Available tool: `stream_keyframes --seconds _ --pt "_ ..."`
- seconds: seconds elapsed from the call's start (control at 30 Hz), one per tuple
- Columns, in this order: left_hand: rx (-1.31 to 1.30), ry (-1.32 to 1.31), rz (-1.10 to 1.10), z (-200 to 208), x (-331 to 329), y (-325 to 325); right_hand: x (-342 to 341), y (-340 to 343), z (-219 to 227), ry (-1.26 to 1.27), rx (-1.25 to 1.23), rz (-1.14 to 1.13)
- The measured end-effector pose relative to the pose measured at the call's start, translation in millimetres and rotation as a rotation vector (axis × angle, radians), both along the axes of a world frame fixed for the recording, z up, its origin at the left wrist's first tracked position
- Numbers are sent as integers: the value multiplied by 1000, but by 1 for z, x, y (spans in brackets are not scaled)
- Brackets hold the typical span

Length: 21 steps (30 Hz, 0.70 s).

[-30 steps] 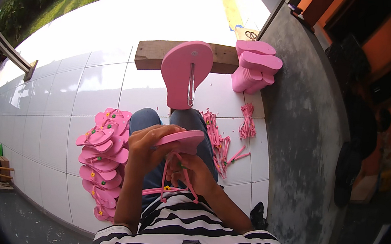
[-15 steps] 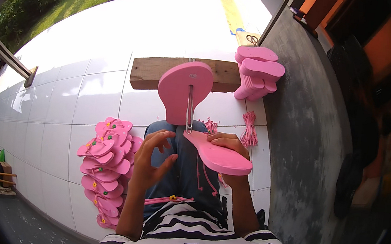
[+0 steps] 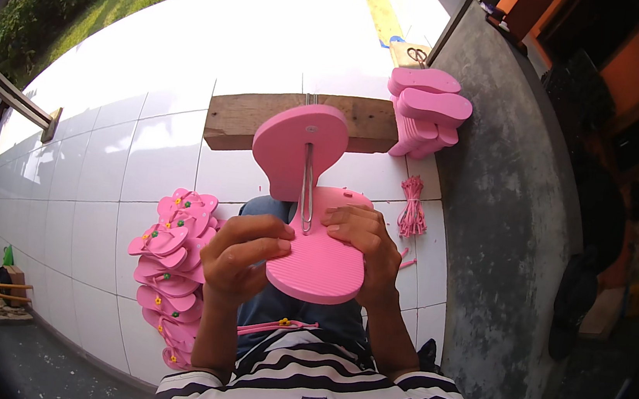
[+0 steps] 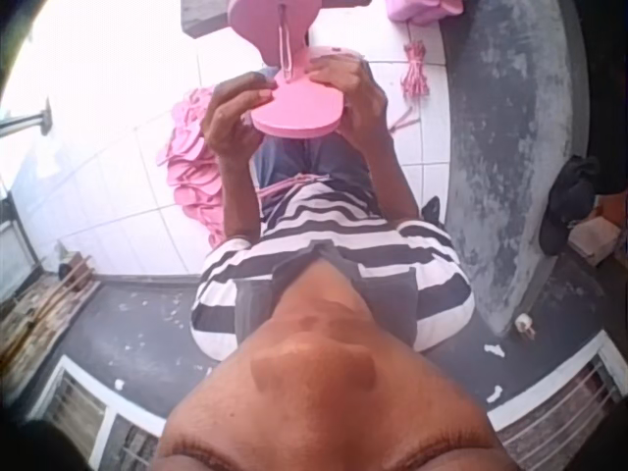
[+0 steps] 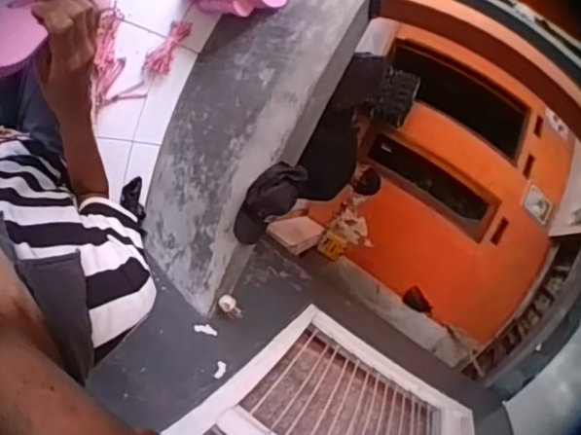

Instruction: The person assembles flip-flops by pulling the straps through the pre-drilled holes in the soles using a wooden jig. The person places a sole onto the jig's metal hook, loops the strap through, and repeats this for multiple pairs.

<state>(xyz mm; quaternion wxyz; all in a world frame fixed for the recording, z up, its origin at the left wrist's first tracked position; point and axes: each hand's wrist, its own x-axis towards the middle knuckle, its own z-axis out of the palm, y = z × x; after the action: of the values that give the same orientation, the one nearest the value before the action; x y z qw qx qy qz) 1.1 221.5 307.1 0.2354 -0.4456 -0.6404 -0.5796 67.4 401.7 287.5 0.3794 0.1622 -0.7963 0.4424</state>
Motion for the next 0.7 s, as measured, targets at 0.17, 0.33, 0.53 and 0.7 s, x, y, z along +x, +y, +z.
stream_keyframes --seconds 0.17,0.33,0.53,0.7 --pt "34 -161 -49 8 -5 0 -1 -4 12 -82 -31 -56" --pt "69 -618 -77 38 7 11 1 -10 25 -207 11 -257" --pt "33 -664 57 40 -14 25 -21 -14 13 -233 -197 -390" --pt "24 -446 184 33 -48 40 -55 -12 -2 -140 -283 -503"
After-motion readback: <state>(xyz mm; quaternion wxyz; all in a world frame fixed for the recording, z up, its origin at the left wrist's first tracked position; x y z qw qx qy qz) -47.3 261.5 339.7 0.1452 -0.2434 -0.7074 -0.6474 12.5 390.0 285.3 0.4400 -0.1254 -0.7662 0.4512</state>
